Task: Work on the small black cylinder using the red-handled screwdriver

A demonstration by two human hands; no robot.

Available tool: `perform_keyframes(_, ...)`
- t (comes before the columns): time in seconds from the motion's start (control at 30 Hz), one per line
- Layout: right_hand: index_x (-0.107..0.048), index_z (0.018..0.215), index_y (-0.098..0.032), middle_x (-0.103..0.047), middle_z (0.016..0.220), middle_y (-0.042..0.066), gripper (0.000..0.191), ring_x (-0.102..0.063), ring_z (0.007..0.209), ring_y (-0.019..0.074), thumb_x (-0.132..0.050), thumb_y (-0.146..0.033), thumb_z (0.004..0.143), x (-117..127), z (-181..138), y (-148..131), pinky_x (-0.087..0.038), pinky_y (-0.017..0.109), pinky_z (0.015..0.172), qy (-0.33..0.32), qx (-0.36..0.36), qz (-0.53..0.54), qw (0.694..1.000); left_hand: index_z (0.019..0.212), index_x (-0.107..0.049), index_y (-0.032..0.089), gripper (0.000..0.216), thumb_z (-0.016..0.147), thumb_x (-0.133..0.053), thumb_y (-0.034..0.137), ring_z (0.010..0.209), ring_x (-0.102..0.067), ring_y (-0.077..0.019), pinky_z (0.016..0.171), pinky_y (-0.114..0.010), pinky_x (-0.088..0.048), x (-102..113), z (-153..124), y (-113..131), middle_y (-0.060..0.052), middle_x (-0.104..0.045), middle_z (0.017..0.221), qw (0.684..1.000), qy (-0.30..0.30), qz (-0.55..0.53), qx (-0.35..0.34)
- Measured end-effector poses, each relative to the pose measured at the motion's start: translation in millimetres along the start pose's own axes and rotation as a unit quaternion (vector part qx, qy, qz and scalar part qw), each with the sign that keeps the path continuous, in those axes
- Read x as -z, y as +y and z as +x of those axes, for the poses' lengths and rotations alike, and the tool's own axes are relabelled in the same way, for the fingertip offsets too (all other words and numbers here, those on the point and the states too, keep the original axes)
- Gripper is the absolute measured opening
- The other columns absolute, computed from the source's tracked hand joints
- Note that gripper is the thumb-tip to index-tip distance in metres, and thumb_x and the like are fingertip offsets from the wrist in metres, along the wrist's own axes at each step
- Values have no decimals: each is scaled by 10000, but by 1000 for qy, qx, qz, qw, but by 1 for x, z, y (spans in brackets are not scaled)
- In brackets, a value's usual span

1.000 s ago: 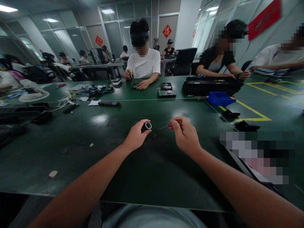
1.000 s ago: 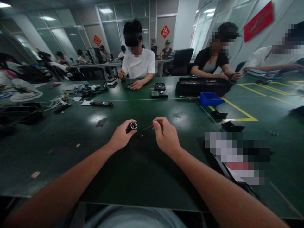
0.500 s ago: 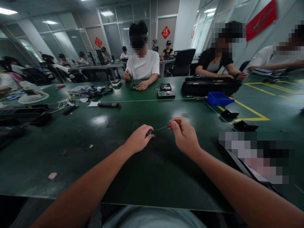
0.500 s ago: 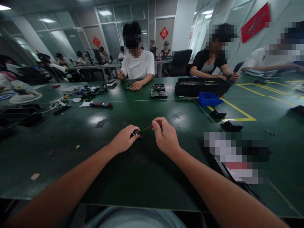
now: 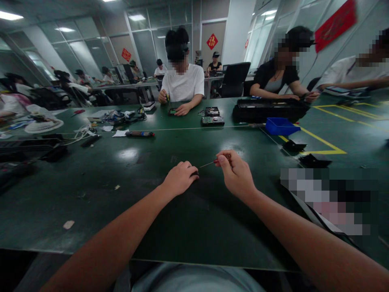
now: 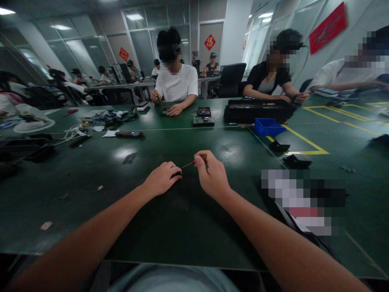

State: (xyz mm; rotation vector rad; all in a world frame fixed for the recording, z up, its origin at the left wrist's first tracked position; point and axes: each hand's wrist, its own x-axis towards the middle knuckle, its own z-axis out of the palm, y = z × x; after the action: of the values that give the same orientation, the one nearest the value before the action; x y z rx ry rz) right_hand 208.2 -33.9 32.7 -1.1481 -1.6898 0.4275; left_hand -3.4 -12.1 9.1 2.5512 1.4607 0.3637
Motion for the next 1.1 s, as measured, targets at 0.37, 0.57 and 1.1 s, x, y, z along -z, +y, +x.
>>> perform_keyframes(0.37, -588, 989, -225, -723, 849, 43, 215, -719, 794, 213, -459, -395, 1011, 1, 0, 3, -514, 354, 731, 1, 4, 6, 1000, 1007, -714, 229, 219, 871, -651, 389, 899, -636, -214, 847, -364, -484, 19, 1, -24, -42, -710, 1002, 955, 155, -226, 115)
perform_keyframes(0.57, -587, 978, -226, -724, 850, 45, 213, -720, 796, 215, -455, -390, 1009, 0, 0, 1, -517, 361, 735, -5, 0, 13, 1000, 953, -692, 179, 271, 798, -688, 402, 680, -576, -143, 562, -238, -400, 40, -1, -49, -61, -693, 871, 871, 242, -383, 192)
perform_keyframes(1.1, -585, 979, -222, -720, 837, 45, 208, -714, 800, 215, -454, -380, 1006, -1, 2, 3, -510, 358, 730, -12, -3, 12, 1000, 991, -603, 167, 90, 901, -599, 159, 550, -453, -59, 472, -181, -299, 110, -76, -151, 37, -491, 701, 657, 347, -560, 366)
